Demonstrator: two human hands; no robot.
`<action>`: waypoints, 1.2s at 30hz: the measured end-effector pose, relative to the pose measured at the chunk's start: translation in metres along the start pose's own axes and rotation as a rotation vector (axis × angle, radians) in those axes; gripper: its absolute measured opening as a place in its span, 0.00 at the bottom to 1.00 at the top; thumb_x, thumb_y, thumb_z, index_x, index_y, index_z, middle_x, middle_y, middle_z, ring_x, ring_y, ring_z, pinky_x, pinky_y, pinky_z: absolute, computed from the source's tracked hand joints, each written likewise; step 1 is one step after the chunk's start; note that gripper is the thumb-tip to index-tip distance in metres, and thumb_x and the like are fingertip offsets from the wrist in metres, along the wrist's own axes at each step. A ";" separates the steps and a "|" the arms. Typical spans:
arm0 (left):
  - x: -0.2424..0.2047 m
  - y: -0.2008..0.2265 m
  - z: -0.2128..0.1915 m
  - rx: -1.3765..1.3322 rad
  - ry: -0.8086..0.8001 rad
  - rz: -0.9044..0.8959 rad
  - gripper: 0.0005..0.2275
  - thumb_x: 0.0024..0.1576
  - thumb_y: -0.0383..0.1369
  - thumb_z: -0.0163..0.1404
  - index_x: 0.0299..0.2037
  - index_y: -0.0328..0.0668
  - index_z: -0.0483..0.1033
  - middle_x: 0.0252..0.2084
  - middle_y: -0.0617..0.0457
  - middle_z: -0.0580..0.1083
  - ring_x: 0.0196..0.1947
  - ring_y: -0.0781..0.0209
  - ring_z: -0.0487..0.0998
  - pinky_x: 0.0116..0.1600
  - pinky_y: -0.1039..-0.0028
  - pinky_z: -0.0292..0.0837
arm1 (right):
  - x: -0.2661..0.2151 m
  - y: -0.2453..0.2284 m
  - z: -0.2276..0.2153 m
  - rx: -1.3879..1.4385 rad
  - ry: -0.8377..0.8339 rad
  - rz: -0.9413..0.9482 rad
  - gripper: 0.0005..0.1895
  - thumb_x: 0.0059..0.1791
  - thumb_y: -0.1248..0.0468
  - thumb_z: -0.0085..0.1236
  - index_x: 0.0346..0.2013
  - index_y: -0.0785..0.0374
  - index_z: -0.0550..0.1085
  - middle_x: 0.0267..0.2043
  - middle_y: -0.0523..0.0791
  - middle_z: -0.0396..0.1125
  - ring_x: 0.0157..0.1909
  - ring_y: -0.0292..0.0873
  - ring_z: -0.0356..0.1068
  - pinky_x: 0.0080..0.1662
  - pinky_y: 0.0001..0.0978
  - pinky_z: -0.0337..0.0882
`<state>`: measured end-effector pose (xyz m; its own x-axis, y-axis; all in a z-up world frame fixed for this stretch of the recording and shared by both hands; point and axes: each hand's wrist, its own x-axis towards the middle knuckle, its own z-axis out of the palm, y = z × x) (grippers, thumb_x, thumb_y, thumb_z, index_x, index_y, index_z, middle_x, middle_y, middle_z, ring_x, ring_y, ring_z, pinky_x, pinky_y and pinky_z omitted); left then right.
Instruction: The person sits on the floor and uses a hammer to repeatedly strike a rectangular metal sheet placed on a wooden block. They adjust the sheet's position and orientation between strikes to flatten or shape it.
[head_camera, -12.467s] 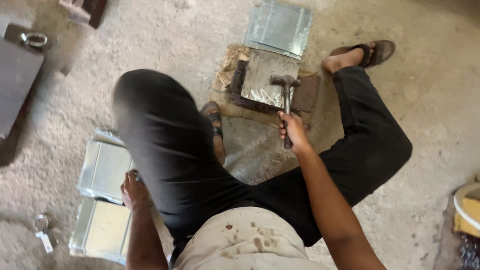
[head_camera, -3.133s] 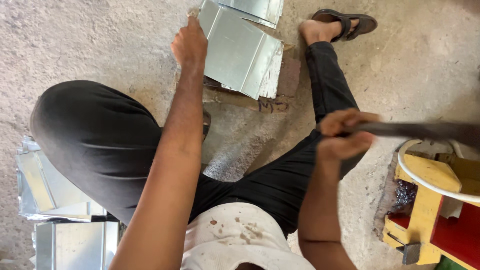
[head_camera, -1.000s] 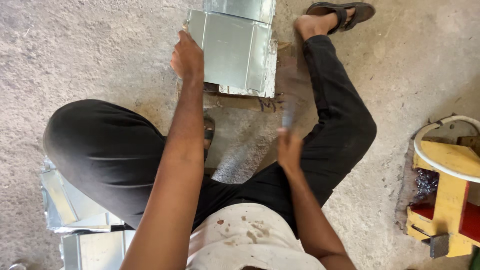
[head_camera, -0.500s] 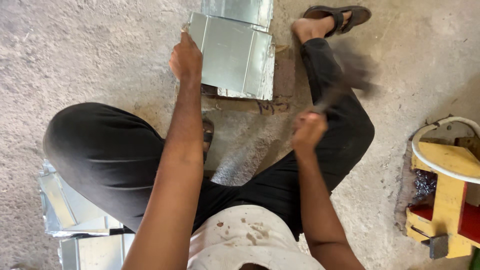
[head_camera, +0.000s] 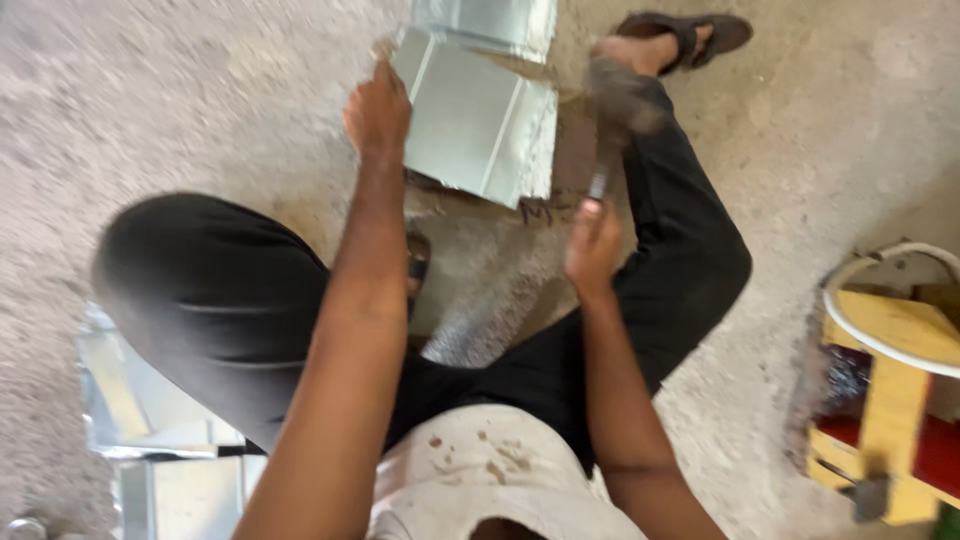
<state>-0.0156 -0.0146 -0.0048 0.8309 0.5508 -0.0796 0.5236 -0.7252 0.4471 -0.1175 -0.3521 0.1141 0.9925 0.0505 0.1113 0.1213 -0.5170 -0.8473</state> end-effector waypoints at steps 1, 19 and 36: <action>-0.009 -0.003 0.004 -0.013 -0.007 -0.007 0.11 0.64 0.42 0.42 0.46 0.48 0.73 0.32 0.39 0.79 0.34 0.34 0.80 0.37 0.44 0.73 | -0.005 0.014 0.004 -0.163 -0.013 -0.057 0.25 0.64 0.47 0.39 0.34 0.64 0.68 0.23 0.39 0.56 0.25 0.32 0.56 0.31 0.28 0.54; 0.011 0.008 -0.011 0.012 0.009 -0.009 0.12 0.65 0.43 0.42 0.44 0.48 0.74 0.32 0.37 0.79 0.33 0.33 0.81 0.37 0.44 0.73 | 0.028 0.042 0.007 -0.037 -0.118 0.340 0.26 0.57 0.47 0.43 0.29 0.65 0.74 0.22 0.43 0.66 0.24 0.37 0.66 0.30 0.36 0.65; -0.027 0.004 -0.019 -0.142 0.056 -0.137 0.13 0.67 0.40 0.39 0.45 0.42 0.74 0.37 0.37 0.79 0.39 0.35 0.81 0.42 0.47 0.74 | -0.025 0.067 0.026 0.333 -0.188 0.685 0.26 0.55 0.41 0.47 0.26 0.59 0.69 0.16 0.38 0.56 0.14 0.35 0.54 0.18 0.30 0.53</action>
<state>-0.0389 -0.0246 0.0159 0.7398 0.6653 -0.1000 0.5957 -0.5785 0.5572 -0.1342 -0.3659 0.0414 0.8300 -0.0282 -0.5570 -0.5503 -0.2035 -0.8098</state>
